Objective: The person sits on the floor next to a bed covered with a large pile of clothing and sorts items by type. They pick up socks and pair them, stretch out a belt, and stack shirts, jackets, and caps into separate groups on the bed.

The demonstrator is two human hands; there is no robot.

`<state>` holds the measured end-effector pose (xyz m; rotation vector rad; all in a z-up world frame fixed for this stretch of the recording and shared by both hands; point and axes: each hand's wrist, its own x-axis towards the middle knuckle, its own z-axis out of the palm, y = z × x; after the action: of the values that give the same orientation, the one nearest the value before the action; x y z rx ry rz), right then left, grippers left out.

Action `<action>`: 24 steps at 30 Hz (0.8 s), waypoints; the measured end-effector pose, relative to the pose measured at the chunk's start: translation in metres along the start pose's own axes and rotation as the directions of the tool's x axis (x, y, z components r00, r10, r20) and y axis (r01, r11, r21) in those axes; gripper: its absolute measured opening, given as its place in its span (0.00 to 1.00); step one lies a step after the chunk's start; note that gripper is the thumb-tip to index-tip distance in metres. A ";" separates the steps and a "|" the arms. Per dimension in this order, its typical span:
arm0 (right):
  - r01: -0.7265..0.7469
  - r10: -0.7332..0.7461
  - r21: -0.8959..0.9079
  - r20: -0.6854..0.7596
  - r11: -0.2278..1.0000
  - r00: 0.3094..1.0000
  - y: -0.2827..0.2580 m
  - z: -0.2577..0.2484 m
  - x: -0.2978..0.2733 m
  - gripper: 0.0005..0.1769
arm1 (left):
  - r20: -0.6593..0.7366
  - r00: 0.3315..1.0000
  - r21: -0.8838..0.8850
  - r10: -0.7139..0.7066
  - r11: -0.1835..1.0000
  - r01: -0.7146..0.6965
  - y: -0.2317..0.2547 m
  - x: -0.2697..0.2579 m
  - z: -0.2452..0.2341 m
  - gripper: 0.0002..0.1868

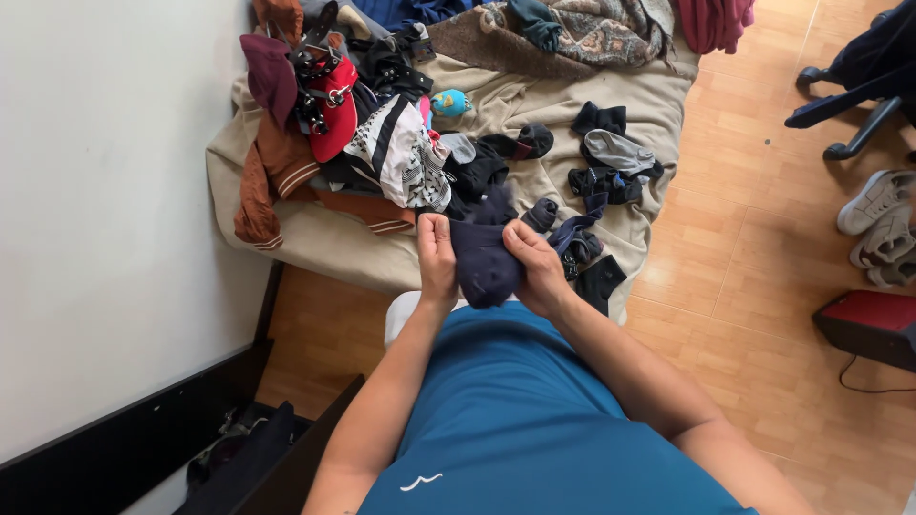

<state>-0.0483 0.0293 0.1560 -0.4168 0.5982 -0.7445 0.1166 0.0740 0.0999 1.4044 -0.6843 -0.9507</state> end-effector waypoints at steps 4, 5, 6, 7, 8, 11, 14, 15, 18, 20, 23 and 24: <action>-0.083 0.082 0.027 0.034 0.996 0.996 0.004 -0.001 0.005 0.10 | -0.011 0.997 0.101 0.071 0.992 -0.069 0.038 -0.001 0.011 0.12; -0.105 0.106 -0.022 0.060 0.994 0.993 0.008 -0.009 0.010 0.09 | 0.008 1.000 -0.055 0.007 0.998 -0.007 0.045 -0.001 0.012 0.10; -0.123 0.129 -0.072 0.082 0.990 0.988 0.012 -0.018 0.013 0.07 | 0.039 0.998 -0.209 -0.055 0.976 0.062 0.051 -0.002 0.014 0.09; -0.119 0.124 -0.070 0.078 0.990 0.989 0.014 -0.023 0.016 0.07 | 0.045 0.997 -0.209 -0.057 0.976 0.065 0.047 -0.002 0.013 0.09; -0.021 0.035 -0.188 0.071 0.982 0.997 0.017 -0.028 0.019 0.08 | 0.012 0.999 -0.232 -0.046 0.972 0.048 0.042 -0.003 0.012 0.10; 0.254 -0.220 -0.515 0.126 0.819 0.967 0.022 -0.030 0.023 0.10 | -0.007 0.994 -0.347 -0.108 0.933 0.099 0.042 0.000 0.010 0.10; 0.334 -0.292 -0.579 0.169 0.743 0.941 0.024 -0.022 0.016 0.10 | 0.101 0.970 -0.431 -0.223 0.868 0.245 0.040 -0.002 0.004 0.10; 0.261 -0.220 -0.460 0.143 0.849 0.965 0.023 -0.019 0.014 0.11 | 0.187 0.948 -0.424 -0.258 0.849 0.315 0.037 -0.002 0.003 0.11; 0.168 -0.192 -0.346 -0.036 0.923 0.981 0.044 -0.041 0.005 0.08 | 0.112 0.994 -0.011 -0.014 1.000 0.015 0.007 -0.007 -0.005 0.11; 0.115 -0.141 -0.234 -0.098 0.965 0.985 0.033 -0.035 0.006 0.08 | 0.158 0.987 0.170 -0.031 0.985 0.004 0.021 -0.008 0.002 0.10; 0.059 -0.086 -0.169 -0.159 0.984 0.983 0.041 -0.079 0.012 0.08 | 0.313 0.940 0.390 0.138 0.883 -0.260 0.039 -0.004 0.012 0.13; 0.048 -0.085 -0.227 -0.160 0.973 0.983 0.049 -0.103 0.014 0.09 | 0.427 0.849 0.402 0.310 0.776 -0.485 0.045 -0.002 0.016 0.20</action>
<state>-0.0810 0.0368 0.0462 -0.5865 0.8347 -0.7851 0.1083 0.0637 0.1456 1.4518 -1.5232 -0.6901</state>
